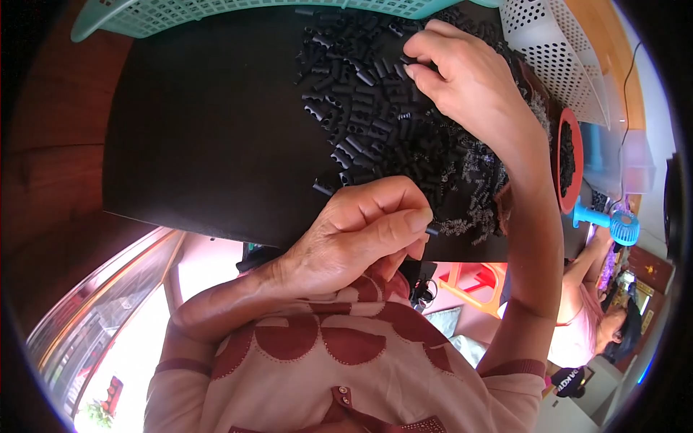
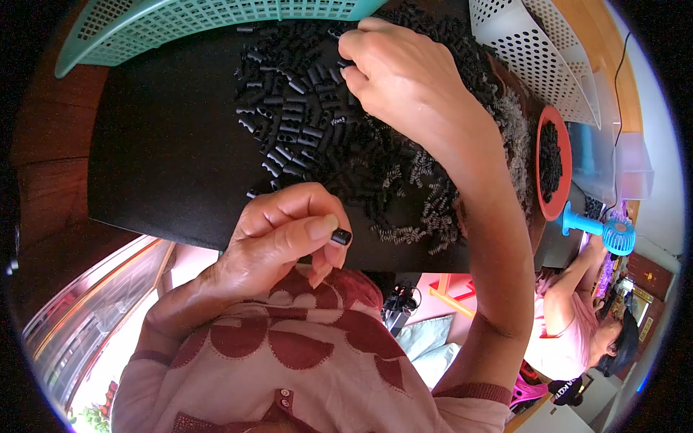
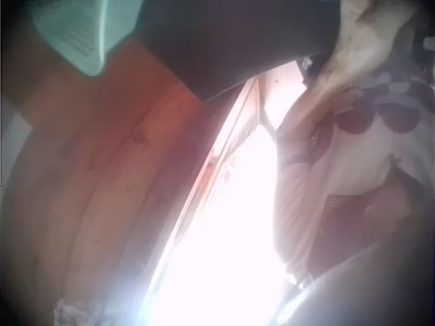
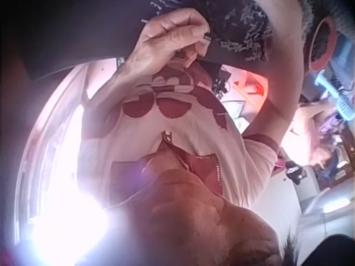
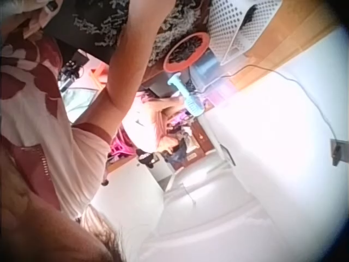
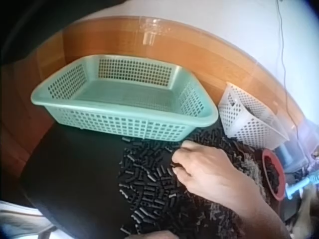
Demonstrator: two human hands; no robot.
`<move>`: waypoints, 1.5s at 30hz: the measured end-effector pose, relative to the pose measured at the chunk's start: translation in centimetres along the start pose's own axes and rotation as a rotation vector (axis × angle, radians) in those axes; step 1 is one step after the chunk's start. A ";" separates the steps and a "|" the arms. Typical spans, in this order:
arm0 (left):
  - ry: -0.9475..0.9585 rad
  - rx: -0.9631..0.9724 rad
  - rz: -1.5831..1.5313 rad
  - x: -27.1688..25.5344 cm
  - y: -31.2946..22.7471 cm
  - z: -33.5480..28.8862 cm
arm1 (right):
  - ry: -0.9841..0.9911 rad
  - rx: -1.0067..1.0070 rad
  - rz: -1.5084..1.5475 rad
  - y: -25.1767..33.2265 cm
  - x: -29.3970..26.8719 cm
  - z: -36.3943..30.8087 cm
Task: The person assembles plastic cord locks by hand, picking up small springs and plastic pieces from the table and fitting them together.
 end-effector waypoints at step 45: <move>-0.069 0.143 0.115 1.0 0.0 0.2 | -0.344 0.078 0.960 4.2 -5.9 -15.4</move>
Point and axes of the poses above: each hand's wrist, its own z-axis towards the middle knuckle, its own x-axis out of the palm, y = z × x, the point moved 10 cm from there along z, towards the middle knuckle, and after that the axes turned 3 degrees about x, right-handed, at the moved point
